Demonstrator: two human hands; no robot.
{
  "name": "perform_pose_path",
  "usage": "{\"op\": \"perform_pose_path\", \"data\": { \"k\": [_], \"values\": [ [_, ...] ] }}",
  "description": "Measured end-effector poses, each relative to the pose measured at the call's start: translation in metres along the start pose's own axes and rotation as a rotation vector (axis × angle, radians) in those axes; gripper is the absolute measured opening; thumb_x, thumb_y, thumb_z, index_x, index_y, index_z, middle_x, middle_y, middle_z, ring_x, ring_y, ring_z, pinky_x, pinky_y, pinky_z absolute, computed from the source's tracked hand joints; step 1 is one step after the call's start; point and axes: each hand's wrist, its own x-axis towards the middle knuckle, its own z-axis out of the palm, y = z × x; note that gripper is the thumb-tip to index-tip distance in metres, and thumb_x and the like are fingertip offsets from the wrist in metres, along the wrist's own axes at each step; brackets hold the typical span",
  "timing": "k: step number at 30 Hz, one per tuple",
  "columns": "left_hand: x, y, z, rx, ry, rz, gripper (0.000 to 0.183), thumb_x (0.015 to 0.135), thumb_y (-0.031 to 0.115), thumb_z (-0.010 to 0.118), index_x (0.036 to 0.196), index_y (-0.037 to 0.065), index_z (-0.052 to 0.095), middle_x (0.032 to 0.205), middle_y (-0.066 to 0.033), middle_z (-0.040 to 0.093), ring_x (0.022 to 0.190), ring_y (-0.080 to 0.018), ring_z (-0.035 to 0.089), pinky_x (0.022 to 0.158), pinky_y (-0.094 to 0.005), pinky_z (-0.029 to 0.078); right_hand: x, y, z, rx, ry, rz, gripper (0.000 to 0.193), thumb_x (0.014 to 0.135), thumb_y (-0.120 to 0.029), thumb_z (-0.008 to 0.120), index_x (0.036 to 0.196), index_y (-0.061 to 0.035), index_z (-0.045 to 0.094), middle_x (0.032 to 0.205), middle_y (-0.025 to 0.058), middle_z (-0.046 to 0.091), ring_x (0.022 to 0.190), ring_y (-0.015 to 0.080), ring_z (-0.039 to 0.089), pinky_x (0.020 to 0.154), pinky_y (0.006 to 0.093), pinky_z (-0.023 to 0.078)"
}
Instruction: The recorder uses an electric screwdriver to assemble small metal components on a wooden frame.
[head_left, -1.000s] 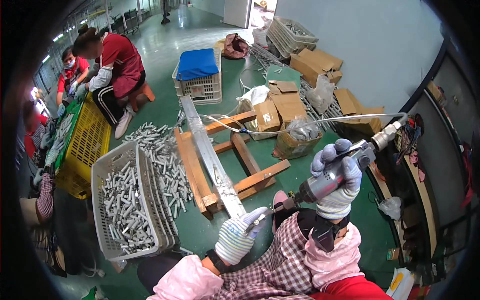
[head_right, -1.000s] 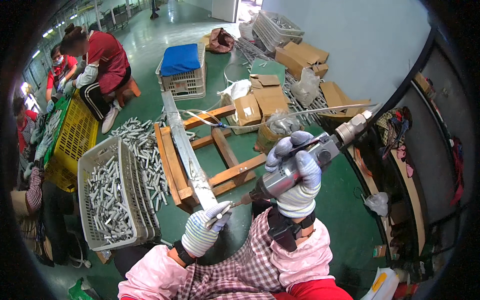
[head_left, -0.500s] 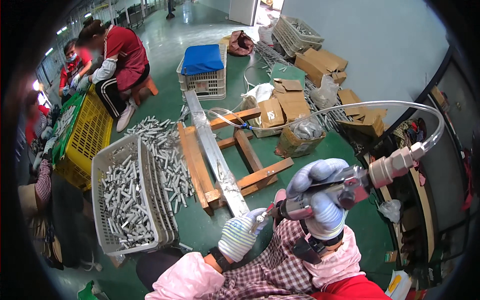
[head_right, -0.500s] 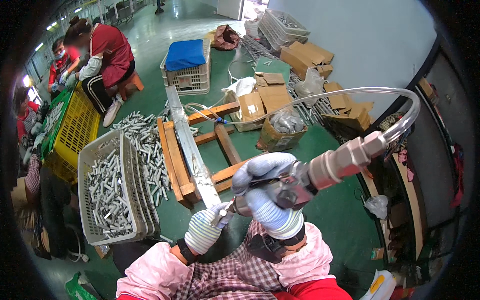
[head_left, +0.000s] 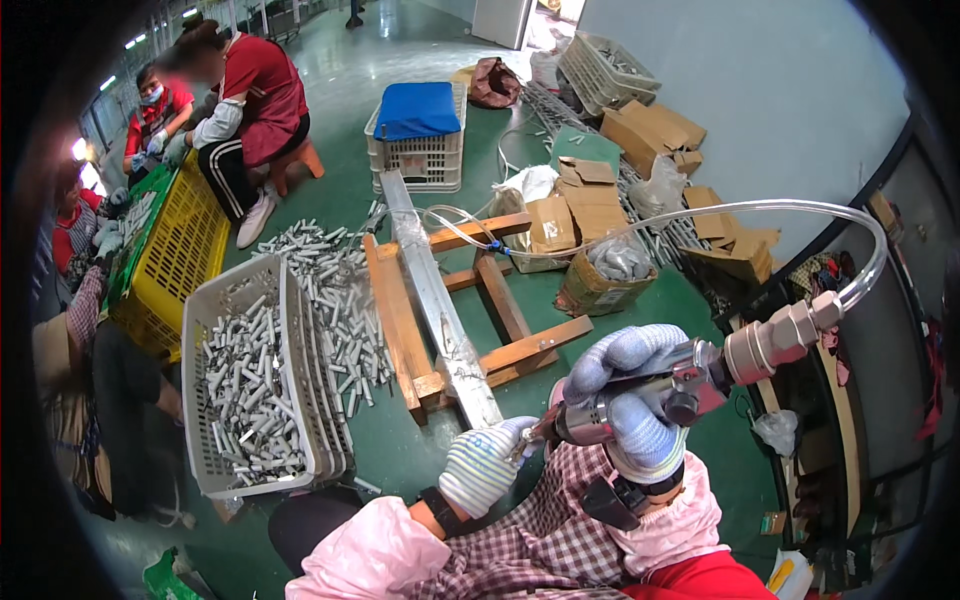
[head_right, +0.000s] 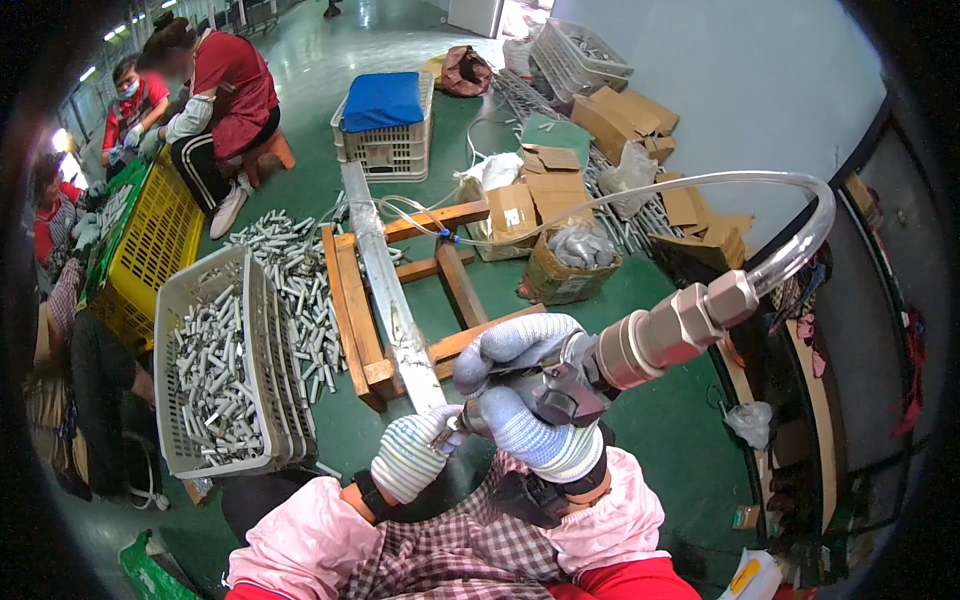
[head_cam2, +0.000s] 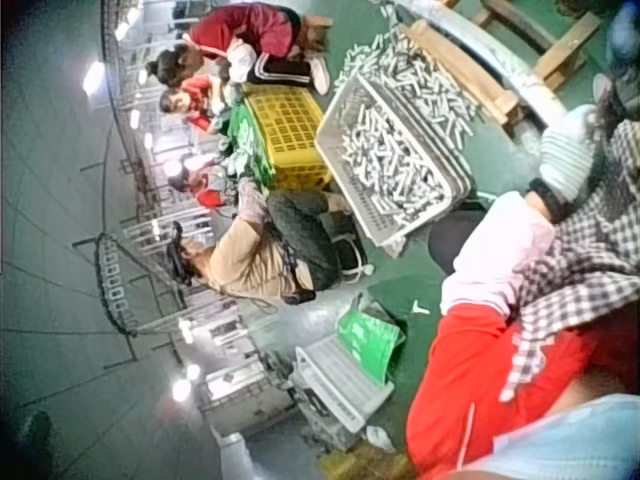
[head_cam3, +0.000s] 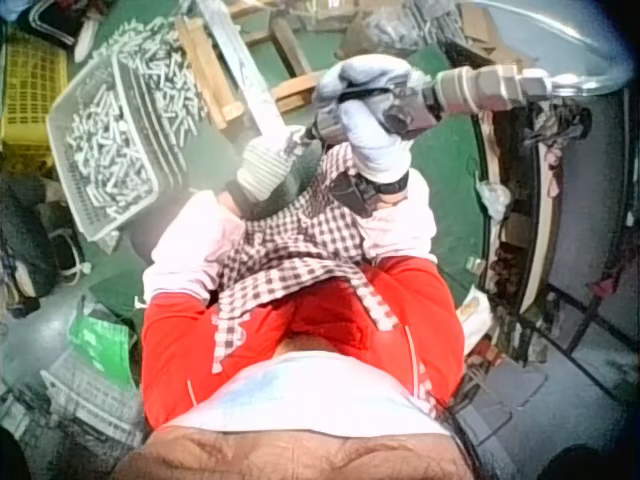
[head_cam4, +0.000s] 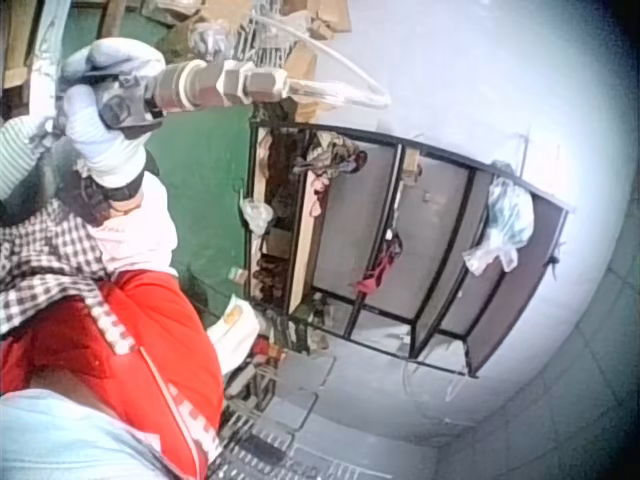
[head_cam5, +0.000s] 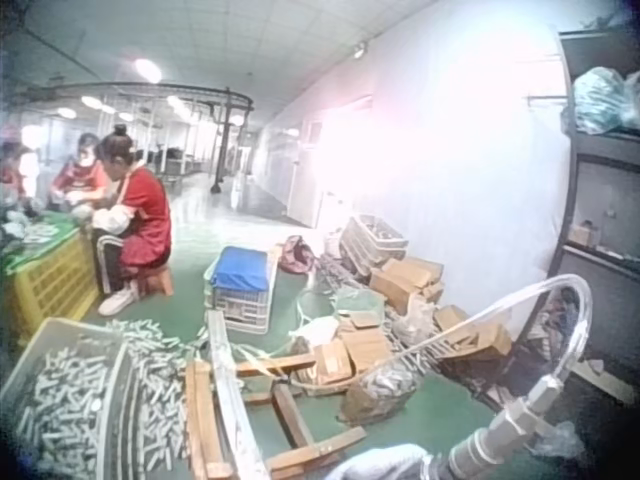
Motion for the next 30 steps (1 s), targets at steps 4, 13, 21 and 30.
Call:
{"op": "perform_pose_path", "data": {
  "k": [4,13,21,30],
  "values": [
    [0.000,0.000,-0.002,0.003,-0.018,0.006,0.028,0.086,0.024,0.061,0.108,0.008,0.062,0.087,-0.0158,0.066,0.077,-0.0322,0.065,0.066,-0.0396,0.051,0.000,0.000,0.004,-0.036,-0.022,-0.013,0.039,0.077,-0.002,0.068,0.108,-0.0037,0.047,0.096,0.0126,0.061,0.084,0.0185,0.063,0.074,0.0317,0.055],
    [0.000,-0.002,-0.005,-0.046,-0.062,0.001,0.025,0.085,0.023,0.060,0.108,0.011,0.062,0.088,-0.0146,0.066,0.080,-0.0325,0.064,0.068,-0.0395,0.050,0.007,-0.010,0.030,-0.183,-0.055,0.111,0.037,0.075,-0.001,0.070,0.105,-0.0036,0.048,0.090,0.0104,0.060,0.081,0.0162,0.061,0.073,0.0303,0.053],
    [-0.001,-0.006,-0.005,-0.010,-0.059,0.031,0.023,0.086,0.023,0.060,0.105,0.011,0.062,0.084,-0.0144,0.065,0.077,-0.0325,0.064,0.065,-0.0397,0.051,0.010,-0.009,0.034,-0.347,-0.175,0.129,0.042,0.076,-0.004,0.071,0.109,-0.0032,0.046,0.093,0.0126,0.058,0.079,0.0156,0.058,0.071,0.0298,0.051],
    [-0.001,-0.004,-0.008,-0.031,-0.047,0.014,0.019,0.086,0.021,0.058,0.102,0.011,0.062,0.083,-0.0136,0.065,0.075,-0.0324,0.064,0.064,-0.0390,0.051,0.011,-0.011,0.046,-0.174,-0.084,0.191,0.043,0.075,0.000,0.069,0.114,0.0000,0.051,0.104,0.0104,0.062,0.099,0.0167,0.061,0.089,0.0306,0.049]
  ]
}}
